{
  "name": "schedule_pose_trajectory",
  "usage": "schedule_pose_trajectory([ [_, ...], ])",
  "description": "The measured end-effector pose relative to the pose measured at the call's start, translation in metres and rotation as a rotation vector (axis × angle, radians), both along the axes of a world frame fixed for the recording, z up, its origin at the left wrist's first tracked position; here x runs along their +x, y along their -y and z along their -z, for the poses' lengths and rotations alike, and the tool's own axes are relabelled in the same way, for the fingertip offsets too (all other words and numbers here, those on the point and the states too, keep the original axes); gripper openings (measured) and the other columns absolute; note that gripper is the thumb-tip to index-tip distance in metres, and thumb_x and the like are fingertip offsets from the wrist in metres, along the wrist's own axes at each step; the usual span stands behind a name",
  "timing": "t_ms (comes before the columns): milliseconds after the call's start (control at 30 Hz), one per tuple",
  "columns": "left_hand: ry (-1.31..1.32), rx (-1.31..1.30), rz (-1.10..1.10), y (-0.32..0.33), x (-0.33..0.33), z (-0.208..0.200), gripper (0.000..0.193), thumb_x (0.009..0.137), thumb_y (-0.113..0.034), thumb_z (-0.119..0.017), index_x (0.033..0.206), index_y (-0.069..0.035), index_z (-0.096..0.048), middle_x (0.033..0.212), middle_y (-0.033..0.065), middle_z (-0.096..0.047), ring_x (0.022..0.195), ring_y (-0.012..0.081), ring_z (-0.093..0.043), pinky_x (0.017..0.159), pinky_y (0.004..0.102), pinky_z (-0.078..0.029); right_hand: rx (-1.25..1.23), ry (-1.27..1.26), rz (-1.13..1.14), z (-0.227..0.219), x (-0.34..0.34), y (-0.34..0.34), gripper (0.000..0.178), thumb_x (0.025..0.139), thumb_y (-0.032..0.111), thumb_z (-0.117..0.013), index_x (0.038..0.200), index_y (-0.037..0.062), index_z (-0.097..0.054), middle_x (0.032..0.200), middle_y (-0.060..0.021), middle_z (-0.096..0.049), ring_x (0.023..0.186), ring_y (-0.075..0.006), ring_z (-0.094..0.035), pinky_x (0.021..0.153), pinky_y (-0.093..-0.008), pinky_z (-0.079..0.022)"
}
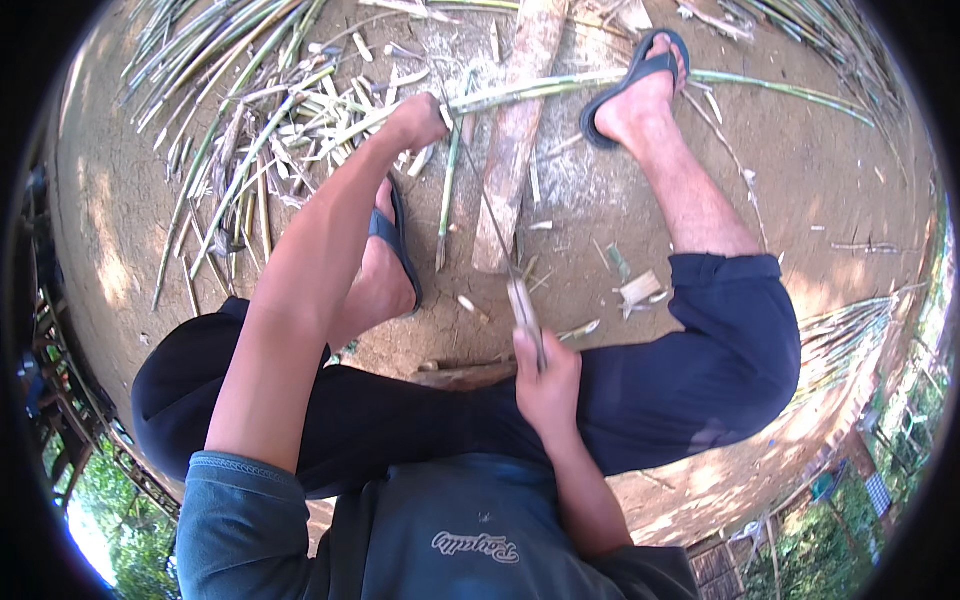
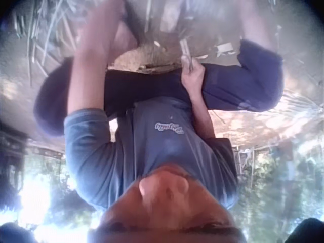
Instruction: The person sits cross-legged on the ground and uses a large knife to chop long bamboo stalks into smaller pieces. They repeatedly pick up stalks, position them on a wooden block, and strike them with the knife to create a pile of cut segments.
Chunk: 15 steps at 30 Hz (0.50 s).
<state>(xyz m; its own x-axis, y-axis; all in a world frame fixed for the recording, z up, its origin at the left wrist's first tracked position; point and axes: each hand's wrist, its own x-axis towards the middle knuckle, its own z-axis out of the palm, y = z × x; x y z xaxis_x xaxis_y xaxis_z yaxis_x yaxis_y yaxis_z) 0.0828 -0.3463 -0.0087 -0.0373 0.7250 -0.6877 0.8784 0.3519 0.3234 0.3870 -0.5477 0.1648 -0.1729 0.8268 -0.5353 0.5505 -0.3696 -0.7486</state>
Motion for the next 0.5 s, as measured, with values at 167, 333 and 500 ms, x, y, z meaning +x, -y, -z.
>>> schedule_pose_trajectory([
  [167,0.025,0.079,-0.052,-0.006,0.010,-0.005,0.035,0.076,-0.024,-0.062,0.097,0.003,-0.069,0.105,0.0232,-0.066,0.099,0.0350,-0.065,0.088,0.0393,-0.051,0.049,0.020,-0.051,0.062,-0.084,-0.106,0.036,0.099,0.031,-0.051,0.077,0.0021,-0.055,0.059,0.0034,-0.045,0.054,-0.0077,-0.041,0.048,-0.0283,-0.034],
  [333,0.033,0.022,-0.038,0.002,0.000,-0.002,0.037,0.077,-0.022,-0.061,0.105,0.002,-0.067,0.110,0.0222,-0.065,0.103,0.0339,-0.064,0.092,0.0383,-0.050,0.092,0.014,-0.079,0.012,-0.026,-0.035,0.033,0.097,0.028,-0.054,0.083,-0.0014,-0.061,0.057,-0.0029,-0.048,0.054,-0.0090,-0.045,0.050,-0.0306,-0.037],
  [500,-0.025,-0.004,-0.151,-0.009,-0.001,-0.011,0.037,0.081,-0.021,-0.060,0.110,0.000,-0.066,0.118,0.0198,-0.063,0.108,0.0313,-0.062,0.095,0.0383,-0.049,-0.001,0.030,0.106,0.026,-0.013,-0.022,0.035,0.097,0.026,-0.056,0.074,0.0000,-0.055,0.056,-0.0005,-0.044,0.055,-0.0056,-0.041,0.049,-0.0272,-0.034],
])
